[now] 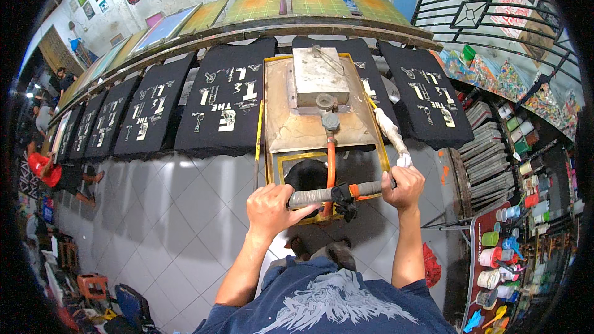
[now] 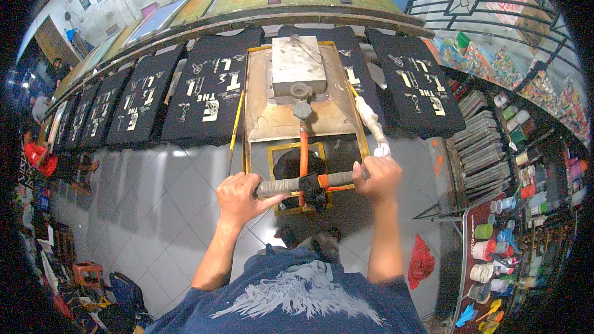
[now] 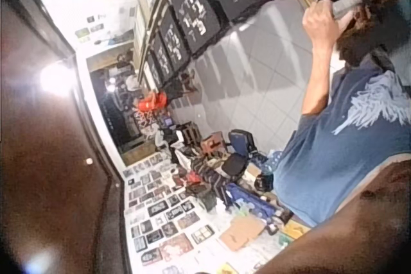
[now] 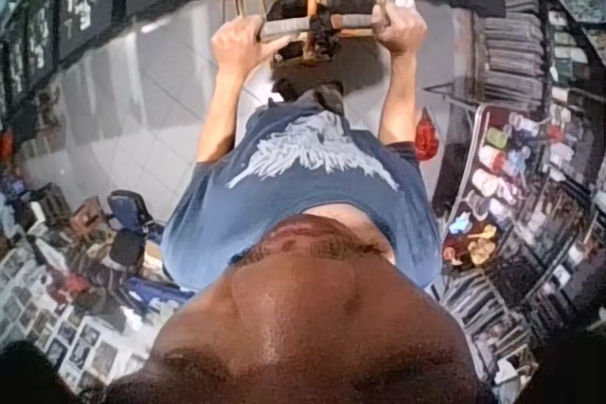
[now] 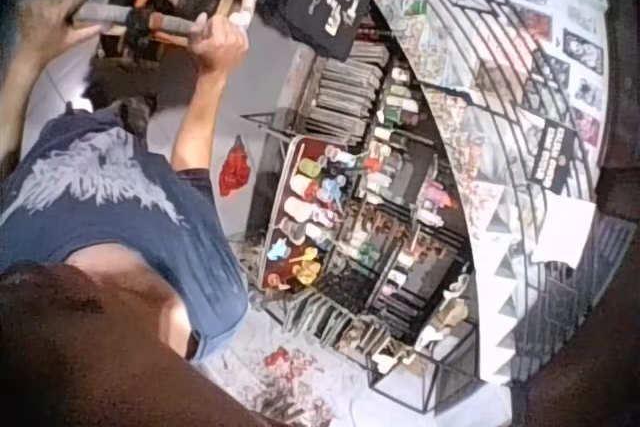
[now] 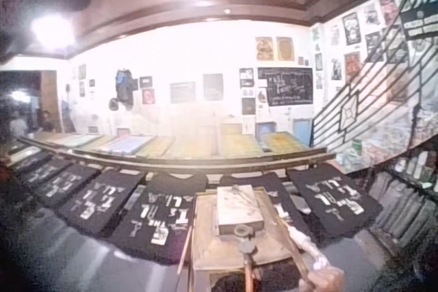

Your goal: The person performs screen printing by lowering a screen frame onto black shirts, applying ink, and using a heat press machine to cure the prints.

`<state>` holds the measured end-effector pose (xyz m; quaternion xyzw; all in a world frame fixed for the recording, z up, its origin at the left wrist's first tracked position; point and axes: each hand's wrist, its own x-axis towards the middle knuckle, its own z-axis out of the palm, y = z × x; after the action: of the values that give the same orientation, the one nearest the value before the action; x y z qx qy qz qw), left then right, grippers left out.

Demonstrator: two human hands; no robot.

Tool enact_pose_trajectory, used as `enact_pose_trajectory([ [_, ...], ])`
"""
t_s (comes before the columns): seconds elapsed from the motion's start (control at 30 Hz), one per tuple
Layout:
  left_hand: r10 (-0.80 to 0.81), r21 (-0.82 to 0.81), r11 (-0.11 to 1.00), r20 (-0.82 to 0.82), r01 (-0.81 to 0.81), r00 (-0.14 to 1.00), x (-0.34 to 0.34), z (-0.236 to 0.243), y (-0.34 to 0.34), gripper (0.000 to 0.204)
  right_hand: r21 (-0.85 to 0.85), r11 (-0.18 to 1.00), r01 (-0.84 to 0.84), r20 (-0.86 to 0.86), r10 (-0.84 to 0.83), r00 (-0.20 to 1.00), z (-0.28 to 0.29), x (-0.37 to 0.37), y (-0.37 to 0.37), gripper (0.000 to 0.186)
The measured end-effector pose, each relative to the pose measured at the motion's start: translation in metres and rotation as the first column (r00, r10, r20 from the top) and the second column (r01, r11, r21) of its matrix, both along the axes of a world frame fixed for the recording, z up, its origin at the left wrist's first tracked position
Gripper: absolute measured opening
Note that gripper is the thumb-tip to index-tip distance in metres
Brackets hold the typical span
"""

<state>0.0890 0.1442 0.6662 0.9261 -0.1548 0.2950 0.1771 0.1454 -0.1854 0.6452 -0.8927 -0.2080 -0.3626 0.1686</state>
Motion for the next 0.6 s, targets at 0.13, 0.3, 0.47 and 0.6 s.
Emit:
enact_pose_trajectory([
  [0.13,-0.013,0.006,1.0,0.0,0.013,1.0,0.0005,-0.0018,0.0018,0.058,-0.016,1.0,0.007,-0.01,-0.008,1.0,-0.0004,0.0,0.0005,0.038],
  [0.3,-0.012,0.001,1.0,-0.006,0.012,1.0,-0.001,-0.0001,0.0005,0.056,-0.006,1.0,-0.007,-0.011,0.007,1.0,0.0003,-0.0001,-0.0002,0.038],
  [0.47,-0.021,-0.012,1.0,0.014,0.021,1.0,-0.0003,-0.003,-0.0005,0.056,-0.011,1.0,-0.001,-0.019,0.001,1.0,0.0022,-0.0014,0.0003,0.037],
  [0.6,-0.008,-0.016,1.0,0.055,0.009,0.998,0.0013,-0.0093,-0.0005,0.062,-0.025,1.0,0.003,-0.029,-0.004,1.0,0.0018,-0.0014,-0.0006,0.036],
])
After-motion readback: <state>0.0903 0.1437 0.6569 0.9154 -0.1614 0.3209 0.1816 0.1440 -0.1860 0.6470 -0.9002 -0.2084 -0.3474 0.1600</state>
